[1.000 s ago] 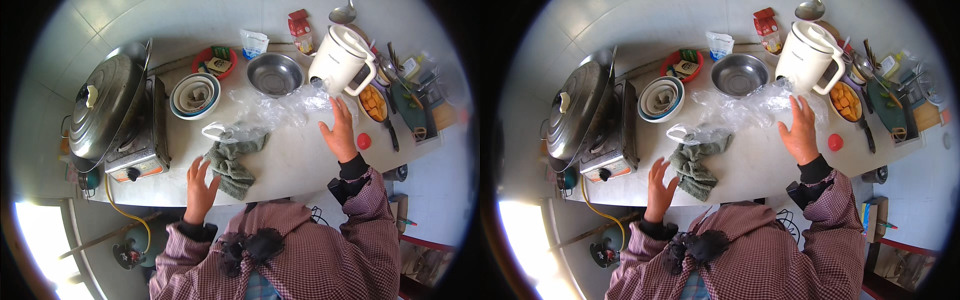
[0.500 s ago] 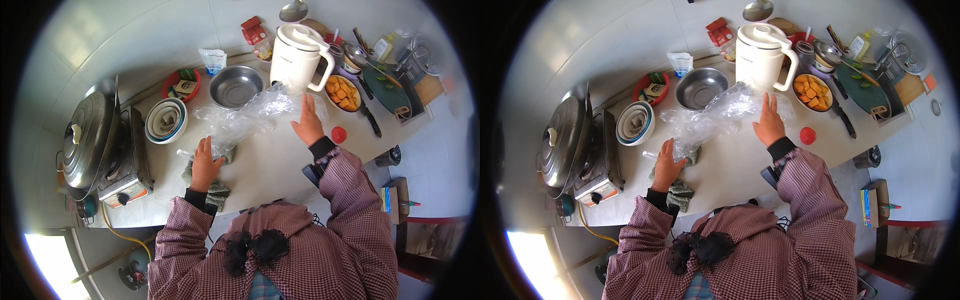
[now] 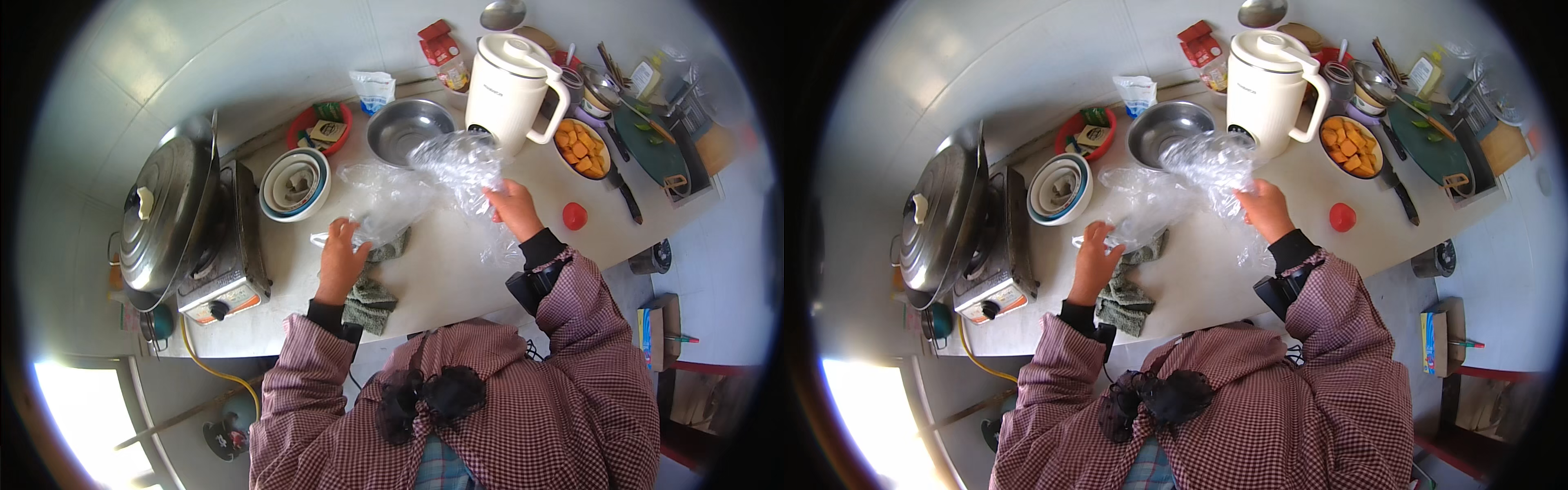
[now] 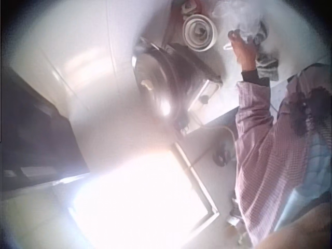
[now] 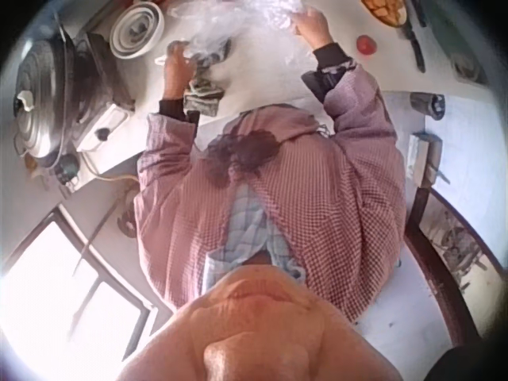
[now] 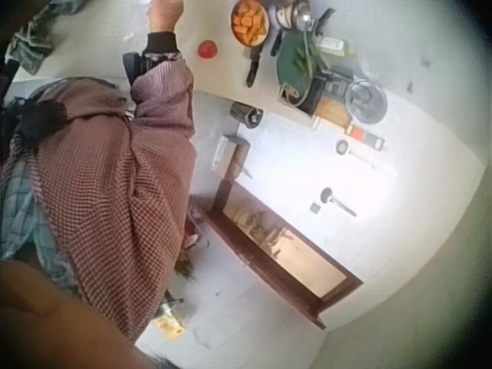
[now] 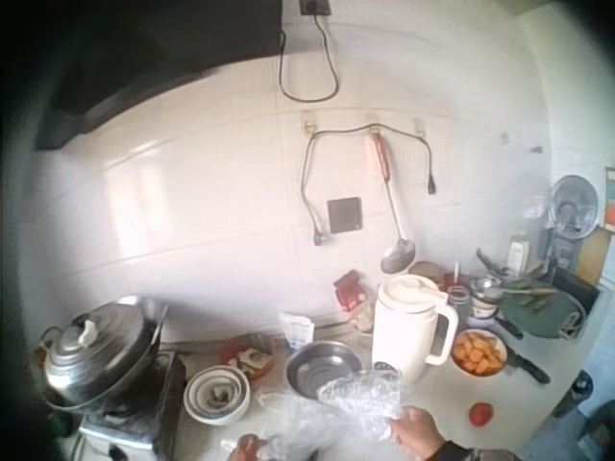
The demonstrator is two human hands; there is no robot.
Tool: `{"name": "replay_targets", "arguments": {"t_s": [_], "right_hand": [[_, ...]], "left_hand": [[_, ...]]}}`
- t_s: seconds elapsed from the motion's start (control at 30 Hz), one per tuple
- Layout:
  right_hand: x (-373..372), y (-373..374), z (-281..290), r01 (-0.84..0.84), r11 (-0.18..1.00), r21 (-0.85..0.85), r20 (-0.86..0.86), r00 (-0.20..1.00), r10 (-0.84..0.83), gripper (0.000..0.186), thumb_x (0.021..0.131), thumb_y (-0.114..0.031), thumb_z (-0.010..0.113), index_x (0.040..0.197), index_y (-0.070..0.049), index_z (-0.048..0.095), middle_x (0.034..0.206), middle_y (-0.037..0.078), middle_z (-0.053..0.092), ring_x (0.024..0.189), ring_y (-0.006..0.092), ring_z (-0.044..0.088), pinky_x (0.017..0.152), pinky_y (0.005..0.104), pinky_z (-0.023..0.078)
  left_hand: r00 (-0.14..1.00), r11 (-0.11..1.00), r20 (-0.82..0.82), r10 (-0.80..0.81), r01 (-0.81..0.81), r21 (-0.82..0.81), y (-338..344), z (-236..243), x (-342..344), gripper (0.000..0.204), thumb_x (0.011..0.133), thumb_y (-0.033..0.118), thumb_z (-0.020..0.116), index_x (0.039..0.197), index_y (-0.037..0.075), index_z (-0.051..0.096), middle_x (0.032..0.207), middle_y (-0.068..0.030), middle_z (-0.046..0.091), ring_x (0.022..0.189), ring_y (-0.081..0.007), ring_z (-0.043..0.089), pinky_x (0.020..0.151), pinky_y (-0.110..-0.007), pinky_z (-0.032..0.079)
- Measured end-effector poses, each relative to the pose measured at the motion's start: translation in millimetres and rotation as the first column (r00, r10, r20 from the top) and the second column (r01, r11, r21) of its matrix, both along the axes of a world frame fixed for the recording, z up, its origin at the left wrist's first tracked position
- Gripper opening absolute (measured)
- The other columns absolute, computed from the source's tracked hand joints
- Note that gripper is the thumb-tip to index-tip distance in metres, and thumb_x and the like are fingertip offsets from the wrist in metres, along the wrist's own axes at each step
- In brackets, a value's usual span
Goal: The person cleans a metal bowl and the sink with a cloth, then transfers small brown root vegetables from a large pot into a smaller bowl. The person places the filled bowl on the counter.
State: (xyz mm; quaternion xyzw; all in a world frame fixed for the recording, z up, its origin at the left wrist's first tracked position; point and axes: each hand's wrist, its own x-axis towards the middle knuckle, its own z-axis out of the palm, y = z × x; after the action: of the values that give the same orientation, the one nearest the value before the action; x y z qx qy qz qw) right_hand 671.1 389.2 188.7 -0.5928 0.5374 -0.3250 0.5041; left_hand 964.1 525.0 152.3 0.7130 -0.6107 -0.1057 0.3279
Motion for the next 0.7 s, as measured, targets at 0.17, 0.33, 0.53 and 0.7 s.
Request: {"name": "replay_targets", "arguments": {"t_s": [0.17, 0.33, 0.53, 0.7], "right_hand": [[-17, 14, 13, 0.142, 0.989, 0.027, 0.396, 0.907, -0.141, 0.025, 0.089, -0.023, 0.056, 0.103, -0.002, 0.058, 0.076, 0.002, 0.057, 0.054, 0.0074, 0.049, 0.055, 0.0236, 0.047], [-36, 36, 38, 0.301, 0.952, -0.045, 0.475, 0.845, -0.245, 0.025, 0.089, -0.023, 0.056, 0.104, -0.003, 0.054, 0.085, 0.003, 0.056, 0.067, 0.0087, 0.051, 0.065, 0.0258, 0.048], [-12, 79, 34, -0.112, 0.992, -0.065, 0.423, 0.897, 0.128, 0.048, 0.081, -0.015, 0.067, 0.121, -0.004, 0.043, 0.107, 0.005, 0.052, 0.091, 0.0147, 0.053, 0.075, 0.0296, 0.048], [53, 116, 20, -0.455, 0.732, -0.507, -0.054, 0.865, 0.500, 0.054, 0.069, -0.019, 0.076, 0.114, -0.004, 0.049, 0.101, 0.010, 0.056, 0.088, 0.0224, 0.056, 0.076, 0.0346, 0.046]], "left_hand": [[0.997, 0.971, 0.034, 0.065, -0.072, 0.228, -8, -22, -22, 0.036, 0.074, 0.015, 0.066, 0.107, 0.003, 0.059, 0.106, -0.0186, 0.059, 0.093, -0.0390, 0.058, 0.076, -0.042, 0.047], [0.922, 0.975, -0.372, -0.108, 0.171, 0.142, 15, 16, 2, 0.017, 0.077, 0.001, 0.061, 0.094, 0.000, 0.063, 0.085, -0.0068, 0.061, 0.083, -0.0237, 0.060, 0.074, -0.032, 0.046], [0.463, 0.939, -0.827, -0.319, 0.273, -0.209, 68, 97, 1, 0.031, 0.075, -0.014, 0.054, 0.099, 0.004, 0.063, 0.127, -0.0088, 0.046, 0.118, -0.0211, 0.043, 0.097, -0.033, 0.035], [0.427, 0.758, -0.766, -0.480, 0.642, -0.116, 83, 106, -24, 0.034, 0.079, -0.007, 0.054, 0.113, 0.000, 0.056, 0.136, -0.0123, 0.042, 0.124, -0.0249, 0.040, 0.100, -0.034, 0.032]]}}
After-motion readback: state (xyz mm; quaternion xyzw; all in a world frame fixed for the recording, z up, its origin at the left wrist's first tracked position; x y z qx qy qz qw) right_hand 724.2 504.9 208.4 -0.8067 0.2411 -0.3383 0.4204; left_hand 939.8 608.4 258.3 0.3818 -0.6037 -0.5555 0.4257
